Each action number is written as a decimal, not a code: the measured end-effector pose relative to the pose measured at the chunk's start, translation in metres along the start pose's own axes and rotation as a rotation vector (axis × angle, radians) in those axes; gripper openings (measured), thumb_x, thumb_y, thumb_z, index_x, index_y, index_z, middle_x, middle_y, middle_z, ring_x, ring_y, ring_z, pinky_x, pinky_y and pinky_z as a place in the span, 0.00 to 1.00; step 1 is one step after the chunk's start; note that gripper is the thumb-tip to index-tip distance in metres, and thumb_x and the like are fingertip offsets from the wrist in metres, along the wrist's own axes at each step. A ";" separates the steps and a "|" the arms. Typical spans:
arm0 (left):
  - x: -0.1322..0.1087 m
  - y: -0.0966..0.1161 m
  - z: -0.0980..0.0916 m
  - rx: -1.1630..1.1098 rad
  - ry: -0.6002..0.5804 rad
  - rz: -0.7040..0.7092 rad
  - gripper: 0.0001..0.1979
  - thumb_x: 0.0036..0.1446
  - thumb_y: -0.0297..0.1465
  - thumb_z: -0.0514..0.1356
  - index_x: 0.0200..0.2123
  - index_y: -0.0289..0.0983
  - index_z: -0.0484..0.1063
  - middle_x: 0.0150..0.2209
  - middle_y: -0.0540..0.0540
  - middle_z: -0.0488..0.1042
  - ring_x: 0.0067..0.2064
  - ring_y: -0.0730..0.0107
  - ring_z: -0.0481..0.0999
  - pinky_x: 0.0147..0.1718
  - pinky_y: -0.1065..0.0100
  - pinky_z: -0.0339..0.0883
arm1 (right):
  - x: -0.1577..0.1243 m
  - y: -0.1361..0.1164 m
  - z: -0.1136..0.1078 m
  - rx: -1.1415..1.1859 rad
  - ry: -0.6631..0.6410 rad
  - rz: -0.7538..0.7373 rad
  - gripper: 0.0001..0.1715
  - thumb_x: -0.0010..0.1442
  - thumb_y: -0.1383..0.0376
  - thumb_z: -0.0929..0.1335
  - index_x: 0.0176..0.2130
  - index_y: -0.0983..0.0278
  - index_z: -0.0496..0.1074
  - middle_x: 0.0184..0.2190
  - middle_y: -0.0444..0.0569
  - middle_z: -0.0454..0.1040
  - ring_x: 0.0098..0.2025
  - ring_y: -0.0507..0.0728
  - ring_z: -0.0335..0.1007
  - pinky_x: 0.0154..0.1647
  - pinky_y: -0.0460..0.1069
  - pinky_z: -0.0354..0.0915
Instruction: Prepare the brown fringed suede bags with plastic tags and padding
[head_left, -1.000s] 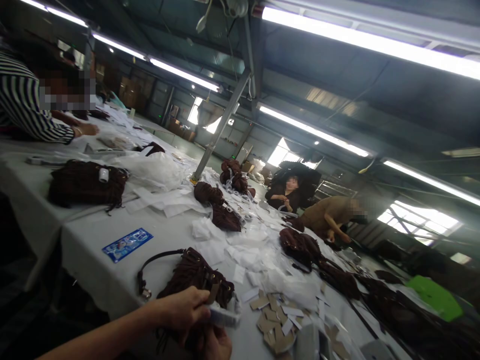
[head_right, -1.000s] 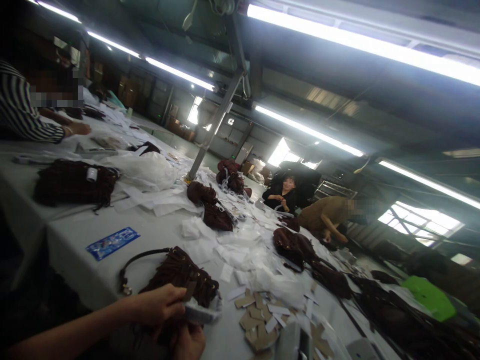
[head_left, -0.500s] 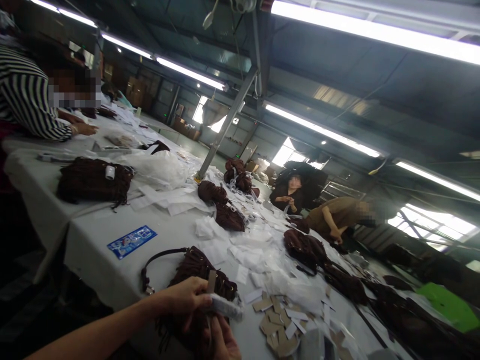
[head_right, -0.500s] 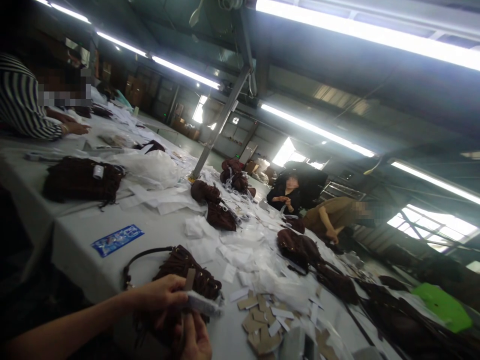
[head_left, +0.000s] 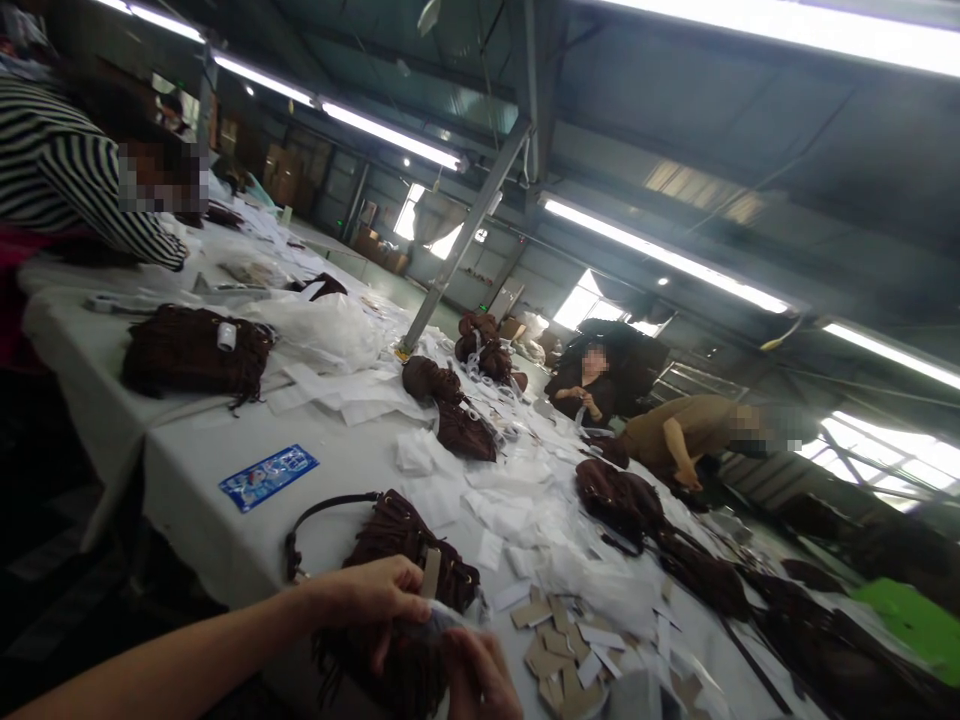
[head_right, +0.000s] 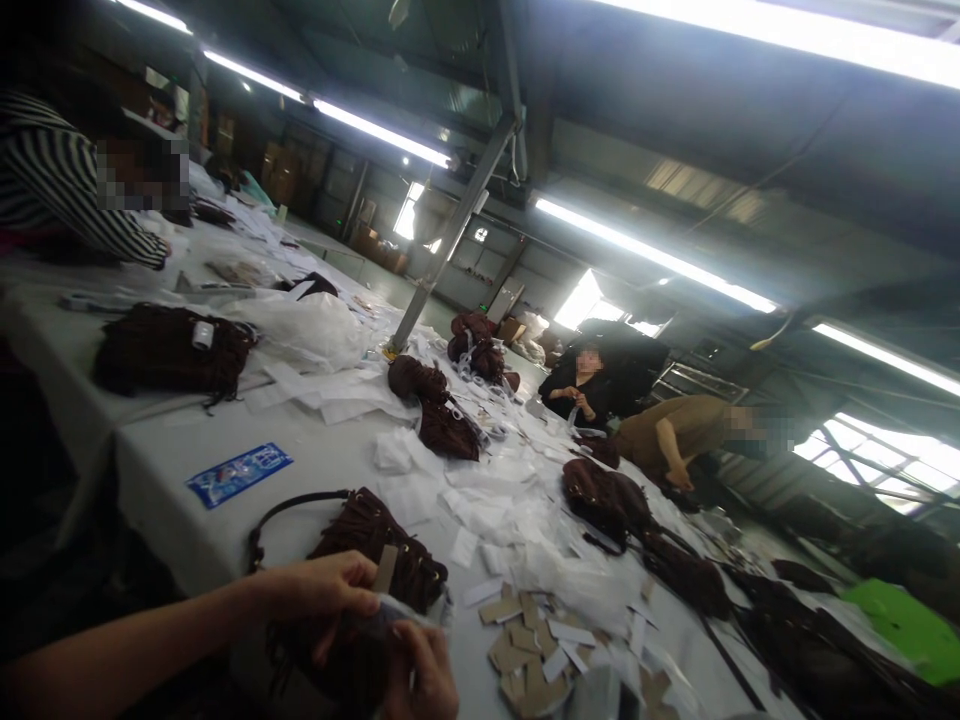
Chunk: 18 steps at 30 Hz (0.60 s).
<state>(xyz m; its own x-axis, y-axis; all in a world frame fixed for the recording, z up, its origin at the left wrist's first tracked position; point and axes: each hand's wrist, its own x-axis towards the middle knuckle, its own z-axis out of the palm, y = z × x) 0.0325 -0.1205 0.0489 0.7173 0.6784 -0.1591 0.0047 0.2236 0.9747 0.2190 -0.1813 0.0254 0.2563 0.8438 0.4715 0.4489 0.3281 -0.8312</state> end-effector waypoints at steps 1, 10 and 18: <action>-0.001 0.001 0.001 0.050 -0.005 0.008 0.16 0.49 0.45 0.61 0.29 0.38 0.67 0.20 0.53 0.69 0.13 0.75 0.63 0.13 0.73 0.54 | 0.005 -0.002 -0.001 -0.053 0.002 -0.097 0.11 0.50 0.54 0.72 0.27 0.58 0.80 0.25 0.46 0.75 0.29 0.56 0.71 0.32 0.47 0.67; -0.011 0.003 0.012 0.239 0.082 0.103 0.06 0.47 0.33 0.58 0.24 0.38 0.68 0.21 0.53 0.67 0.19 0.75 0.64 0.16 0.75 0.52 | 0.007 0.011 0.011 0.079 -0.141 0.130 0.14 0.50 0.54 0.71 0.27 0.62 0.79 0.25 0.46 0.77 0.29 0.56 0.72 0.30 0.45 0.67; 0.011 -0.006 0.026 -0.080 0.159 0.063 0.09 0.47 0.35 0.57 0.21 0.35 0.65 0.17 0.54 0.66 0.13 0.78 0.63 0.10 0.78 0.54 | 0.013 0.027 0.010 -0.093 -0.040 0.034 0.21 0.58 0.51 0.67 0.42 0.64 0.74 0.33 0.50 0.79 0.32 0.57 0.76 0.33 0.48 0.72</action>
<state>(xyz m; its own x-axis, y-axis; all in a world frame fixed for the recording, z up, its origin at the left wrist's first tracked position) 0.0587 -0.1330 0.0454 0.5955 0.7932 -0.1274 -0.0965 0.2281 0.9689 0.2257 -0.1576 0.0064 0.2392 0.8706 0.4298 0.5189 0.2596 -0.8145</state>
